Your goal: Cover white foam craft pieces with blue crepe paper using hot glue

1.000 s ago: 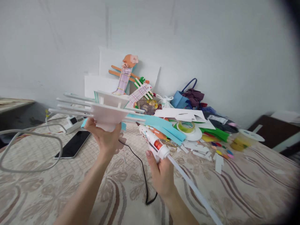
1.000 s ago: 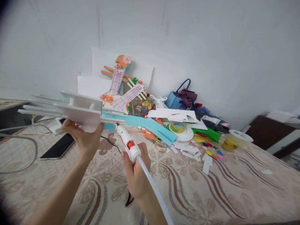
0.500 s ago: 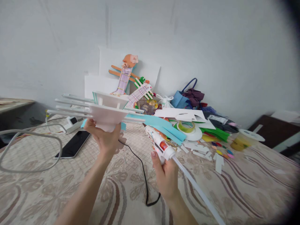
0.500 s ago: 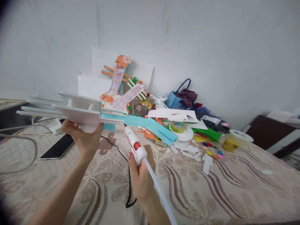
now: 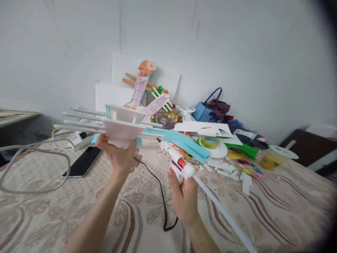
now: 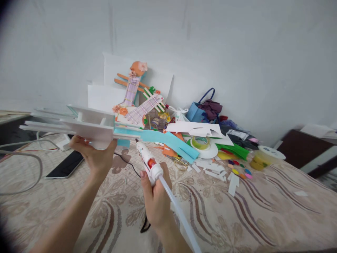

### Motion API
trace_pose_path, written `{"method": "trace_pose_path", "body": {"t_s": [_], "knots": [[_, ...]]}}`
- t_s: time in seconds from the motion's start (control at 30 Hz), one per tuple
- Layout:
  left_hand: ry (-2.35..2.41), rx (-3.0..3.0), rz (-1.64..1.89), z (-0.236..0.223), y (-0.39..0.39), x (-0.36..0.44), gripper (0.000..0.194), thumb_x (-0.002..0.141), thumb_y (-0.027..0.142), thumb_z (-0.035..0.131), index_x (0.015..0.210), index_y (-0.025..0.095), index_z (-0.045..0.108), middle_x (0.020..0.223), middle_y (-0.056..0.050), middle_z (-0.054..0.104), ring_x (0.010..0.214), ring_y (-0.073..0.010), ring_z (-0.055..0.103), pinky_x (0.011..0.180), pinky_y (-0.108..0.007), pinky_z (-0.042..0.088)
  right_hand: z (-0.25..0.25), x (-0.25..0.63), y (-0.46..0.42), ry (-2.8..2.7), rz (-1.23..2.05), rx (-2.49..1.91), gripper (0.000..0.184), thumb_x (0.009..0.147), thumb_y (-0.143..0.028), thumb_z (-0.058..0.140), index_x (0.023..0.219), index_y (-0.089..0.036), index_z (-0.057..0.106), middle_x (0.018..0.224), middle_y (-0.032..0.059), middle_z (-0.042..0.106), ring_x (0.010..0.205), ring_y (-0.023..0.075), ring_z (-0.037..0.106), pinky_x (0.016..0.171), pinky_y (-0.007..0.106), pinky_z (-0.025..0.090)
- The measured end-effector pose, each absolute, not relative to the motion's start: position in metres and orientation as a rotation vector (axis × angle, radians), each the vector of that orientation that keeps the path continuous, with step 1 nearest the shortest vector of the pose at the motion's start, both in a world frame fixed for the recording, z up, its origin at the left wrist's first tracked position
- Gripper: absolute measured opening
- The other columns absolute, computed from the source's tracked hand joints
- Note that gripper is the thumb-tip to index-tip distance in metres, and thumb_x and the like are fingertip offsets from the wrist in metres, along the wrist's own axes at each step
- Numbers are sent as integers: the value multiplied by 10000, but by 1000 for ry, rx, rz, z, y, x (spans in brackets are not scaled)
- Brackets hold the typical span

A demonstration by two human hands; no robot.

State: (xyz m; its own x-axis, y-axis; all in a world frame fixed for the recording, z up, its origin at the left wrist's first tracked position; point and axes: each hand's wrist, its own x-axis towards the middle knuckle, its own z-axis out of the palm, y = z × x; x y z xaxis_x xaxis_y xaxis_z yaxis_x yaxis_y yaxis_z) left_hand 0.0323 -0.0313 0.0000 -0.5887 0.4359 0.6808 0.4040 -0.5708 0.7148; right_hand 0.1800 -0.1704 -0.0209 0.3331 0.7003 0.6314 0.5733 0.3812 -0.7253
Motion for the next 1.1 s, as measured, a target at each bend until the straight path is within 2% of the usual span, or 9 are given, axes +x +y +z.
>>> {"method": "trace_pose_path", "body": {"t_s": [0.07, 0.2, 0.4, 0.63, 0.8, 1.1], "knots": [[1419, 1407, 2383, 0, -31, 33, 754, 476, 279, 769, 1037, 265, 265, 1105, -45, 344, 1094, -245, 416, 1006, -463, 380, -19, 177, -169, -1338, 156, -1274, 229, 958, -399, 517, 865, -196, 572, 808, 31, 558, 751, 178, 572, 669, 287, 476], [1390, 1420, 2393, -1, -30, 34, 753, 486, 275, 756, 1054, 265, 262, 1123, -55, 342, 1089, -236, 415, 1002, -454, 379, -18, 173, -168, -1345, 210, -1249, 221, 961, -396, 513, 973, -188, 587, 868, 52, 572, 824, 198, 586, 746, 317, 486], [1375, 1409, 2408, -2, -30, 33, 747, 477, 238, 748, 1059, 262, 280, 1135, -49, 350, 1103, -234, 421, 1048, -456, 357, -18, 164, -168, -1353, 196, -1234, 203, 957, -381, 520, 868, -202, 557, 804, 28, 556, 718, 171, 566, 646, 281, 465], [1395, 1404, 2403, -4, -29, 33, 756, 473, 214, 752, 1068, 249, 286, 1155, -64, 348, 1123, -244, 414, 1056, -481, 358, -11, 154, -169, -1413, 304, -1220, 197, 972, -379, 485, 911, -203, 548, 824, 24, 585, 730, 166, 593, 653, 278, 481], [1375, 1440, 2421, -3, -30, 33, 727, 515, 255, 731, 1078, 251, 270, 1154, -68, 343, 1113, -242, 414, 1027, -473, 376, -8, 149, -168, -1442, 221, -1190, 191, 975, -374, 490, 926, -208, 571, 895, 42, 607, 840, 191, 610, 724, 308, 486], [1399, 1434, 2394, -6, -31, 31, 742, 496, 215, 751, 1053, 251, 263, 1128, -61, 335, 1152, -260, 410, 1080, -512, 350, -18, 160, -169, -1395, 303, -1248, 210, 974, -397, 485, 923, -204, 549, 846, 29, 555, 772, 178, 577, 679, 299, 462]]}}
